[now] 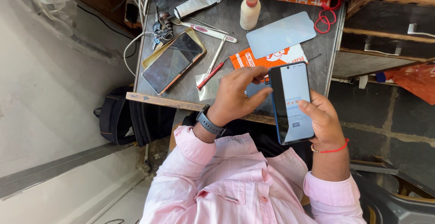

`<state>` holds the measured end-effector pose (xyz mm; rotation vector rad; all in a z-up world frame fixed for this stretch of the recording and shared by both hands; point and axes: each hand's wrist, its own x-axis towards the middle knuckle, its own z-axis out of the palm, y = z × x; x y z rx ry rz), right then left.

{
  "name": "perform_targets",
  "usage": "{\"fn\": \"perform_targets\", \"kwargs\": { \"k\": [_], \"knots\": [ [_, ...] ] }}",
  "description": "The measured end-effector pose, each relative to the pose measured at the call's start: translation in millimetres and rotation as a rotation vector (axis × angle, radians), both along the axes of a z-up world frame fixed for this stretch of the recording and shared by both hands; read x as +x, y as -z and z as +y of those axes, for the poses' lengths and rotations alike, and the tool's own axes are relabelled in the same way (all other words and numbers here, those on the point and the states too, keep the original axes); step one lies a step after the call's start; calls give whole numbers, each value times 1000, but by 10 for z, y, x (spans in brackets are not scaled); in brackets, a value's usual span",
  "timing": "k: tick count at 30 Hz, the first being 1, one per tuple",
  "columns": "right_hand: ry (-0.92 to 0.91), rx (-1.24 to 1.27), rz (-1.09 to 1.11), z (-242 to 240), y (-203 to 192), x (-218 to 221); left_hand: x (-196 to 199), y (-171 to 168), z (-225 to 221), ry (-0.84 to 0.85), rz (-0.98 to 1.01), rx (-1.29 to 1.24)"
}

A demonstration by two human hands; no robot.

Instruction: The person uses a red screwdriver to manipulate internal components of a disassembled blue smartphone, focusing on the camera module area. They then switch to a metal spudger to adjust the screen assembly and finally use a SIM ejector tool to work on the phone's side edge.

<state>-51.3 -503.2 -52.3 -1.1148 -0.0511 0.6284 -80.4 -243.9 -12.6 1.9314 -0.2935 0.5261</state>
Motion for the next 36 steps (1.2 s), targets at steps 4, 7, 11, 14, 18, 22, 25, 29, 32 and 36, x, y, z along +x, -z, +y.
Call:
{"fn": "perform_targets", "kwargs": {
  "k": [4, 7, 11, 14, 18, 22, 25, 29, 32, 36],
  "knots": [
    [-9, 5, -4, 13, -35, -12, -14, 6, -20, -26, 8, 3],
    [-6, 18, -2, 15, -41, -10, -9, 47, -64, -53, -1, -47],
    [16, 28, -3, 17, -15, -23, 0, 94, -90, -78, 17, -15],
    [19, 21, -1, 31, 1, -16, -6, 89, -72, -68, 63, -45],
    [22, 30, 14, 39, 1, -24, -2, 56, -53, -55, 60, -63],
    [0, 35, 28, 38, -11, -30, 2, 57, -27, -16, 23, -32],
    [-31, 35, -2, 41, -30, -23, 5, 79, -25, -25, 37, -47],
    [-22, 57, 0, 81, -45, -31, 8, 111, -14, -41, 48, 2],
    [-16, 54, -6, 100, -59, -38, 2, 121, -19, -41, 91, -17],
    [-22, 70, 12, 100, -70, -38, 9, 113, -32, -53, 95, -39]
  ]
}}
